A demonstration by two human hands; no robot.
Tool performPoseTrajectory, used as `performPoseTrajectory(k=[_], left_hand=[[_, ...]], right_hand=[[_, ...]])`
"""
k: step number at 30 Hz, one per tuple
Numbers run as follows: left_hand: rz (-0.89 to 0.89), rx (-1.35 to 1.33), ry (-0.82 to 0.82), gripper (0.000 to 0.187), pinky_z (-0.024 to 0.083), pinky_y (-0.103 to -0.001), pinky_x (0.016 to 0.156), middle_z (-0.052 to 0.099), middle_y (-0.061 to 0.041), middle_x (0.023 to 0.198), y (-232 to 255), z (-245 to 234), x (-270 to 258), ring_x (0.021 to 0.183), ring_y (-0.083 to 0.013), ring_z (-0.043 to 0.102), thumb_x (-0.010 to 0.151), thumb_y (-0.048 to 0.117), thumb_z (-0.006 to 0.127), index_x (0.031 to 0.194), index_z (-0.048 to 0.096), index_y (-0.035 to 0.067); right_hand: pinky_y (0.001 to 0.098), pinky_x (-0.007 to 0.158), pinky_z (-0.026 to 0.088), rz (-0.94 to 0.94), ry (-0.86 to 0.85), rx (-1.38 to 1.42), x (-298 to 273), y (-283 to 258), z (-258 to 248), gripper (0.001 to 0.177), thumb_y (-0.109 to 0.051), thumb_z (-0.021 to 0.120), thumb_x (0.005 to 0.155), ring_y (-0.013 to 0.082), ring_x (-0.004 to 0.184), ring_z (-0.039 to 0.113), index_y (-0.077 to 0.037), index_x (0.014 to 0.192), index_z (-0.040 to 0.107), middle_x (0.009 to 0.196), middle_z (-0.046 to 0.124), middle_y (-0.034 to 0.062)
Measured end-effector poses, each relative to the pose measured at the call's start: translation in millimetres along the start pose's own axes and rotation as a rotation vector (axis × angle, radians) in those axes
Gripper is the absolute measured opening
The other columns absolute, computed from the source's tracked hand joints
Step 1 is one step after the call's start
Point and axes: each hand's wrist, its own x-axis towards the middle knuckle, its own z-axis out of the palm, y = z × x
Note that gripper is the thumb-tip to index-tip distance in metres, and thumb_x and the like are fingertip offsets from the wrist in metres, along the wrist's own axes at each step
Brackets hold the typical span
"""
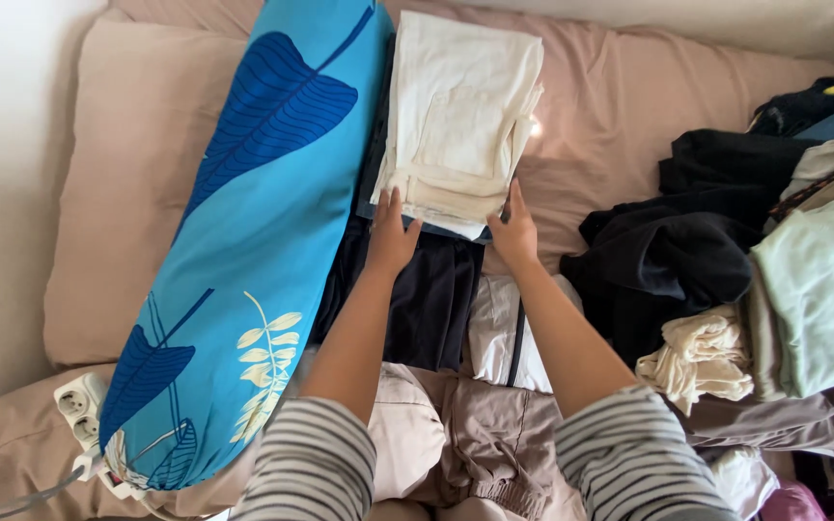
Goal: Organizing and stacking folded clothes from a bed into a closet.
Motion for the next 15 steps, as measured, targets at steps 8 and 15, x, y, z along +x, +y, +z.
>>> performPoseTrajectory(k=[8, 15], left_hand=[[0.093, -0.375, 0.239, 0.048, 0.039, -0.042, 0.118, 0.047, -0.015, 0.158, 16, -30, -161, 0.146, -0.0315, 0.046, 0.102, 0.022, 0.061, 0.146, 0.051, 0.006], [-0.061, -0.481, 0.067, 0.046, 0.044, -0.04, 0.11, 0.046, -0.008, 0.158, 109, -102, -276, 0.142, -0.0247, 0.048, 0.102, 0.027, 0.056, 0.144, 0.052, 0.01]], right_hand=[[0.0307, 0.102, 0.051, 0.002, -0.011, 0.238, -127, -35, -49, 0.073, -0.007, 0.072, 0.09, 0.0201, 0.133, 0.058, -0.008, 0.156, 0.042, 0.147, 0.059, 0.0127], [0.0288, 0.098, 0.052, 0.049, -0.144, 0.468, -218, -104, -109, 0.069, -0.007, 0.067, 0.092, 0.0196, 0.141, 0.049, -0.007, 0.155, 0.039, 0.153, 0.052, 0.0132]])
